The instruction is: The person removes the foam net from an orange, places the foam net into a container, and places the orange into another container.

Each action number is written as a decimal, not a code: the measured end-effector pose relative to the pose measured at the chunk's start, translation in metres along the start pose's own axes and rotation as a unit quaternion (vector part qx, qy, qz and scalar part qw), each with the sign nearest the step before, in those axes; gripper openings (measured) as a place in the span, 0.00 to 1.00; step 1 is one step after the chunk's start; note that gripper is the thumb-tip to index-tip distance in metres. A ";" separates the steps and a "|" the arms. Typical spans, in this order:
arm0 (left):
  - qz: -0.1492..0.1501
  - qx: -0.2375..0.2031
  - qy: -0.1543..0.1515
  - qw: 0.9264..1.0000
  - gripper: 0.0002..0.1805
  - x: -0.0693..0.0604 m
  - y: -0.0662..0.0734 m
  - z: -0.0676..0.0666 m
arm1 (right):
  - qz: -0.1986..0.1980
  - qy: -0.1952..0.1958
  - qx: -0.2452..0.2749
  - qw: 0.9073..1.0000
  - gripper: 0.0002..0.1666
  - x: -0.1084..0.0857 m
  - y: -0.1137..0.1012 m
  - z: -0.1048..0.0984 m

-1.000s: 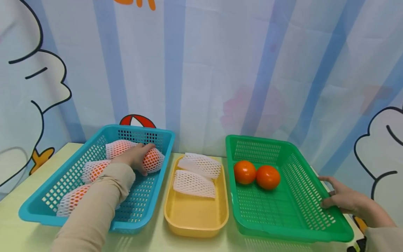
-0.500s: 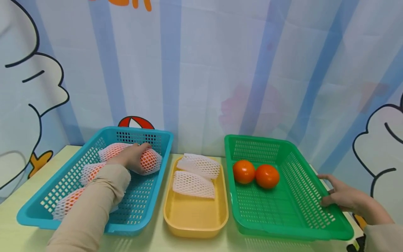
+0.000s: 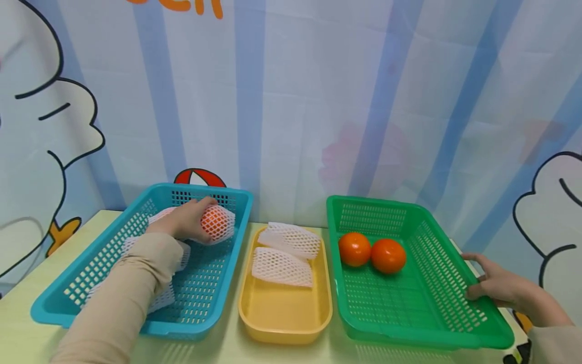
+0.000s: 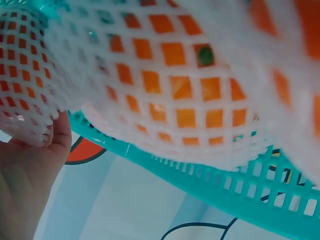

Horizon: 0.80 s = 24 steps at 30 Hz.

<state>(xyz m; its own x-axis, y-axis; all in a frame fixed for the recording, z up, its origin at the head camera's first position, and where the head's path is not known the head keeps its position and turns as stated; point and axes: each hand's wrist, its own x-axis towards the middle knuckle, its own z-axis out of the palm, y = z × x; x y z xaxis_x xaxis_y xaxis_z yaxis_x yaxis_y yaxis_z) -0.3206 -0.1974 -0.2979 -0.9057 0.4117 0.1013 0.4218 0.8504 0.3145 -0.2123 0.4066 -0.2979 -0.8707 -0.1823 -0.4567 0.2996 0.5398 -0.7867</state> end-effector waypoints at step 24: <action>0.017 -0.035 -0.012 0.999 0.46 -0.008 0.002 -0.018 | -0.004 -0.002 0.012 1.000 0.55 0.000 0.002 0.001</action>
<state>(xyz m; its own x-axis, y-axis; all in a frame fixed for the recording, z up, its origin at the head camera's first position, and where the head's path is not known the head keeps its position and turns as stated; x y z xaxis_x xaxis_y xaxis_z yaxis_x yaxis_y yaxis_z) -0.3131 -0.2049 -0.2811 -0.8891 0.4486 0.0912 0.4479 0.8112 0.3759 -0.2115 0.4066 -0.2995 -0.8718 -0.1889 -0.4520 0.3023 0.5187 -0.7998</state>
